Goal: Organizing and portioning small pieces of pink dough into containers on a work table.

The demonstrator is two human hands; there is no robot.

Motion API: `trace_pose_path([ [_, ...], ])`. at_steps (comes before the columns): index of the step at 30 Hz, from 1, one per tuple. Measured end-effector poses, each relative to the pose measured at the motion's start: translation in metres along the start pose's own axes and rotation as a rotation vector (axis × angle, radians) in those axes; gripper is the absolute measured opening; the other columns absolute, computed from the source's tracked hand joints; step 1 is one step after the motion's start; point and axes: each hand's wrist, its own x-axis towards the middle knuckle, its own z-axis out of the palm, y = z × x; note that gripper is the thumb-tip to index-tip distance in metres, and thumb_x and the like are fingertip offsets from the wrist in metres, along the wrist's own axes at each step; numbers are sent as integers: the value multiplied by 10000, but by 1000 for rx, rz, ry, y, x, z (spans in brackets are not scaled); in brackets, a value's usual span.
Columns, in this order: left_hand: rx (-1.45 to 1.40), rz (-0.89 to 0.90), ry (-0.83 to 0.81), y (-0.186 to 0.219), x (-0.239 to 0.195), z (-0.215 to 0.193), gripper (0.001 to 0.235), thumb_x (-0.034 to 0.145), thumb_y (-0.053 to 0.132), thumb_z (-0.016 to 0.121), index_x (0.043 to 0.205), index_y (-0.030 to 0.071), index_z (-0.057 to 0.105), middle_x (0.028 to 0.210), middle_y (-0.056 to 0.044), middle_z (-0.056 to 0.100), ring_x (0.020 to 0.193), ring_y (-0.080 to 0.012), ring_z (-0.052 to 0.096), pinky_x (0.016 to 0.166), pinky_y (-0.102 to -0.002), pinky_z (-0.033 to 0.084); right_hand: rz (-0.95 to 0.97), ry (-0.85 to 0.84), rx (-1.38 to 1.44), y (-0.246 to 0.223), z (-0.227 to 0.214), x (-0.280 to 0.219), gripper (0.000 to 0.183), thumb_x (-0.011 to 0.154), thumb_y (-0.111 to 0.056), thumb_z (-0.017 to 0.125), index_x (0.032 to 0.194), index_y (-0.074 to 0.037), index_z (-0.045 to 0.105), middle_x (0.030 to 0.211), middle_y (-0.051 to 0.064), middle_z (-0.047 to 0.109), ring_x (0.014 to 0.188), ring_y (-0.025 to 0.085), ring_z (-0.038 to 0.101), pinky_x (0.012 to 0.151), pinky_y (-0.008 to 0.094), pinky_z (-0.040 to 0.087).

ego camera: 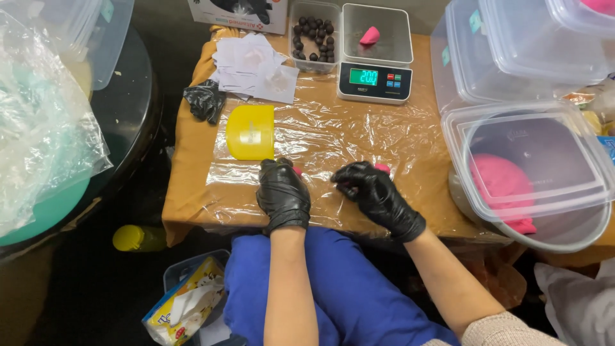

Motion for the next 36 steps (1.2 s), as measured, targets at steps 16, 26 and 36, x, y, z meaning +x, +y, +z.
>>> trace_pose_path([
  [16, 18, 31, 42, 10, -4, -14, 97, 845, 144, 728, 934, 110, 706, 837, -67, 629, 823, -336, 737, 673, -503, 632, 206, 22, -167, 3, -41, 0, 172, 887, -310, 774, 977, -171, 726, 910, 31, 679, 913, 255, 686, 849, 358, 563],
  [26, -12, 8, 40, 23, -7, -29, 89, 856, 128, 721, 937, 97, 701, 847, -92, 651, 829, -348, 743, 670, -511, 629, 129, 230, -283, 2, -73, 43, 271, 894, -332, 853, 1034, -141, 722, 895, 81, 675, 855, 281, 693, 773, 380, 562],
  [36, -53, 5, 43, 17, -5, -22, 89, 862, 143, 716, 942, 109, 701, 853, -86, 656, 853, -348, 737, 690, -513, 623, 359, 897, -246, 257, -101, 228, 263, 576, -110, 977, 678, -185, 746, 696, -38, 782, 660, 118, 717, 660, 315, 603],
])
